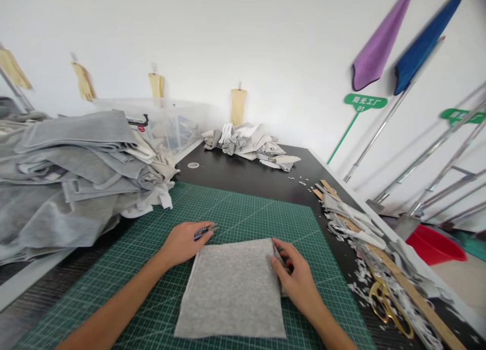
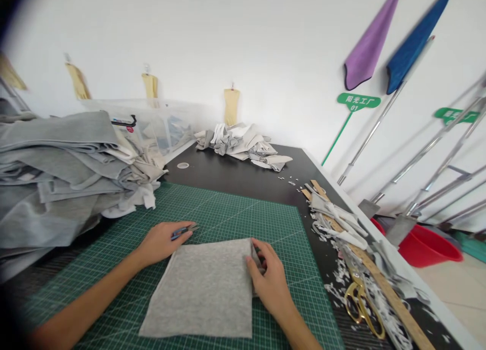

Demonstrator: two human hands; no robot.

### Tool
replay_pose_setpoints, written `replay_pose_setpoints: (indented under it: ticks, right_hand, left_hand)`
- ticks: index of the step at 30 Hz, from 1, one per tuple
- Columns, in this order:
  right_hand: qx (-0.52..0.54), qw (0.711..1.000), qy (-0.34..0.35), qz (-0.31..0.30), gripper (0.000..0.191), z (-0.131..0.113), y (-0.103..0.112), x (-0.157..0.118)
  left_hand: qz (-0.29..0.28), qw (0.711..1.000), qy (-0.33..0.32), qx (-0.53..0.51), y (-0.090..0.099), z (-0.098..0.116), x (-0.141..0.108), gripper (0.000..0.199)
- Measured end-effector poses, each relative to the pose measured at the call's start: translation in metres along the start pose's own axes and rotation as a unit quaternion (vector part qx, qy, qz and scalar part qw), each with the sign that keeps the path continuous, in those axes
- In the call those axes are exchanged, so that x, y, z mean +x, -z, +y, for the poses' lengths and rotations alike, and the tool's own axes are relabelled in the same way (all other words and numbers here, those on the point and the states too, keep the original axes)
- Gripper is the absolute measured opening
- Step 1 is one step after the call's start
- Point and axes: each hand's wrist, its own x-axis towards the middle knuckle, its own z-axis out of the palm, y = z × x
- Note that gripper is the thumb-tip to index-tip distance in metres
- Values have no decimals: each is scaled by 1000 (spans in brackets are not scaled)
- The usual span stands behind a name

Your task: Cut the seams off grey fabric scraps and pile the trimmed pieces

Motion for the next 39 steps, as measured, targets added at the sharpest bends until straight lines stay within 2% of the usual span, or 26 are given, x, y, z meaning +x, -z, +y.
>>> replay_pose_setpoints:
  ticks: [8,15,30,36,39]
  right_hand:
    - [-54,998,-31,4,41,-3,-4,9]
    - [-47,998,-47,4,45,-3,-8,14]
    - [-11,1000,3,-3,43,0,-3,9]
    - [-15,998,54,7,44,1,-5,7]
    - [-5,998,68,2,44,2,-4,5]
  left_hand:
    - [-1,999,-36,-22,7,-7,-9,37]
    - [-10,998,-47,-44,5,-16,-13,39]
    - [28,997,-25,-71,10,-4,-16,43]
    - [52,989,-42,-134,3,-11,-16,46]
    - [72,983,-40,-166,5,-14,-19,51]
